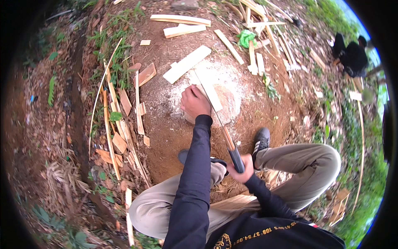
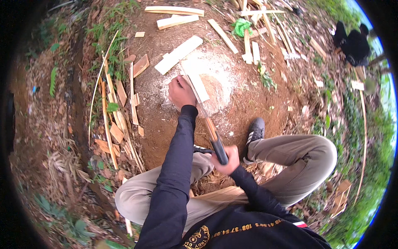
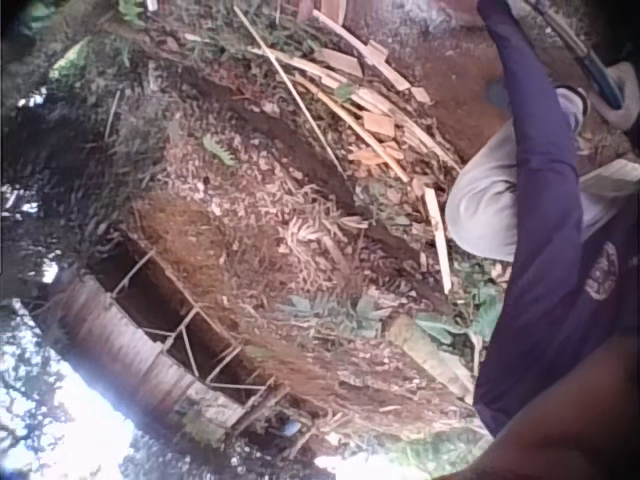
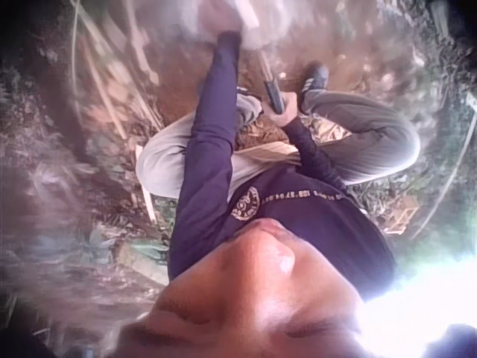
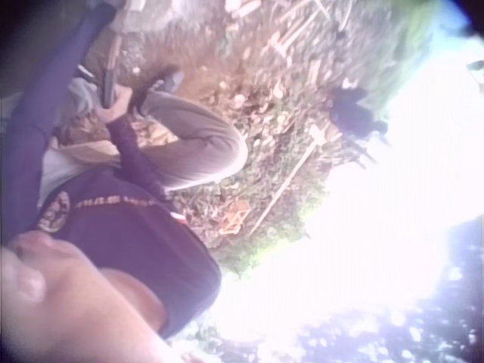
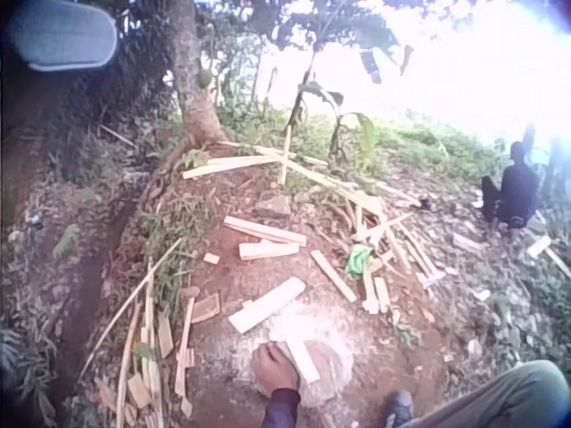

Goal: The person sits on the ground in a wooded area and uses a hand saw to cut small pieces of wood placed on a large rock. The person repeatedly positions the wood, saws through it, and separates the cut pieces.

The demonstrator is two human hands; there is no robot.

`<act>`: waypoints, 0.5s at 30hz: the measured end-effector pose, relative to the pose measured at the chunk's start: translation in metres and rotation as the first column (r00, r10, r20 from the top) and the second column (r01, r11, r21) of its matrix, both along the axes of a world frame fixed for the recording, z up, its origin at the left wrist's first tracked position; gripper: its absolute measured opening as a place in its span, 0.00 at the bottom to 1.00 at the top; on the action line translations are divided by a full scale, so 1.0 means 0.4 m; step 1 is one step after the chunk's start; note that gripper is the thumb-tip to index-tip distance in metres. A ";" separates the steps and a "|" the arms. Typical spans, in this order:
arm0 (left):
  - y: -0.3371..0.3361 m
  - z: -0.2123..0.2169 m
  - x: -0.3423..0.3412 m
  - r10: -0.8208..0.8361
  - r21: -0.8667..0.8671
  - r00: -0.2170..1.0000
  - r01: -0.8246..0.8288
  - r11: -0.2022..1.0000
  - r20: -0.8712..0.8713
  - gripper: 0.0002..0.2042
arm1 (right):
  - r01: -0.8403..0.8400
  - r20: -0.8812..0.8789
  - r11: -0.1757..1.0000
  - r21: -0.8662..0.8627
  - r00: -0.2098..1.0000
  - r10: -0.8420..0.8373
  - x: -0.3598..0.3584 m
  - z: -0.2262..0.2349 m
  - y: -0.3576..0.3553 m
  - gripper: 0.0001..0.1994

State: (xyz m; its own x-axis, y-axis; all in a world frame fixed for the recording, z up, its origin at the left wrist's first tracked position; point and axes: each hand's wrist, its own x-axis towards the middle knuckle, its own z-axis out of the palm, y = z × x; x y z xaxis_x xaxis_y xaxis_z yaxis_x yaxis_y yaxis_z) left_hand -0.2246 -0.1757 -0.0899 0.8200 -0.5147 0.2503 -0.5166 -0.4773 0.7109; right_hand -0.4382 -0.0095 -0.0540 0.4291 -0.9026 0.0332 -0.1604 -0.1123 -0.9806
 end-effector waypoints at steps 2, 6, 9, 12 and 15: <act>0.002 0.001 -0.013 -0.023 0.019 0.999 0.023 1.000 -0.027 0.16 | 0.047 0.002 0.997 0.062 0.999 -0.048 0.065 0.012 -0.084 0.14; -0.008 -0.033 0.033 -0.058 -0.002 0.997 0.057 0.998 -0.045 0.16 | 0.056 -0.006 0.998 0.008 0.998 -0.056 0.124 0.026 -0.131 0.14; -0.001 -0.028 0.027 -0.058 -0.027 0.998 0.058 0.998 -0.004 0.15 | 0.061 0.039 0.997 0.038 0.997 -0.063 0.032 0.004 0.037 0.13; -0.012 -0.032 0.017 -0.065 -0.038 0.998 0.065 0.997 0.000 0.16 | 0.011 0.004 1.000 -0.029 1.000 -0.011 0.004 -0.002 0.048 0.11; -0.025 -0.066 0.083 -0.066 -0.048 0.998 0.066 0.997 -0.014 0.18 | -0.033 -0.024 0.996 -0.078 0.999 0.031 0.036 0.050 0.001 0.11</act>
State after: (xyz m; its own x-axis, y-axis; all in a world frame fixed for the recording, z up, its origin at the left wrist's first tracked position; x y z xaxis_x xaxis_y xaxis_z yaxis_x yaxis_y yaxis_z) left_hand -0.1914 -0.1856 -0.1165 0.7887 -0.5556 0.2633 -0.5345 -0.4080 0.7402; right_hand -0.4238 -0.0090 -0.0342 0.4595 -0.8833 0.0929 -0.1775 -0.1938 -0.9648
